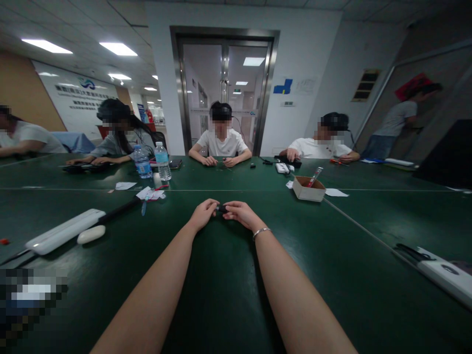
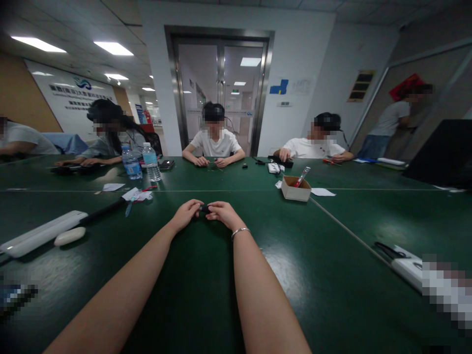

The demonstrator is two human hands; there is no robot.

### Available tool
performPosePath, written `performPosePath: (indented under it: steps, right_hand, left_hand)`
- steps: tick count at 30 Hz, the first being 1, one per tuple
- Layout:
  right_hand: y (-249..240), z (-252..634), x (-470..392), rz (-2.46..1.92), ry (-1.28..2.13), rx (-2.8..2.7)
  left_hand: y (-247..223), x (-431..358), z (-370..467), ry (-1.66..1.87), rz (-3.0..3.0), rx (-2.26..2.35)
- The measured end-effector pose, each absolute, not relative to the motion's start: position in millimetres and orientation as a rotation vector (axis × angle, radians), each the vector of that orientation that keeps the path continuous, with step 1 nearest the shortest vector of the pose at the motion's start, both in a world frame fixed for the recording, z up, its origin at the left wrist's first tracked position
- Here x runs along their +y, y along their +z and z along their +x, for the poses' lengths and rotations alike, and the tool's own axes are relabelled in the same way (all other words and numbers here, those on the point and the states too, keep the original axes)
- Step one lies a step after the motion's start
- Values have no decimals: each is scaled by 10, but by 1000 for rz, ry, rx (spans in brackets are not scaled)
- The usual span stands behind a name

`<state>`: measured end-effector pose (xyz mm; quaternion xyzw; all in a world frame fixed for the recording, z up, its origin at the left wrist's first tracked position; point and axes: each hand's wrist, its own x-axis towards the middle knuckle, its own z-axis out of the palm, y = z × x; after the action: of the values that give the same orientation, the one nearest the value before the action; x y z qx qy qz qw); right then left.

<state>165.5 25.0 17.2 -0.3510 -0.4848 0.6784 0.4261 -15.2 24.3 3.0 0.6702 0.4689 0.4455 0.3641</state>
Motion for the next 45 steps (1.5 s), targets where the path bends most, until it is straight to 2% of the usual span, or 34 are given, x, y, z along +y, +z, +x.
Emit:
performPosePath:
  steps: [31,39,45]
  right_hand:
    - [191,1651,242,-900,1702,-1205]
    - [192,1621,261,-1076,1491,-1462]
    - [234,1650,195,-860,1612,-1275]
  left_hand:
    - [11,251,-160,1140,1755,1183]
    - [128,142,-142,1130,1776,1063]
    - [88,167,-151,1162,1740,1068]
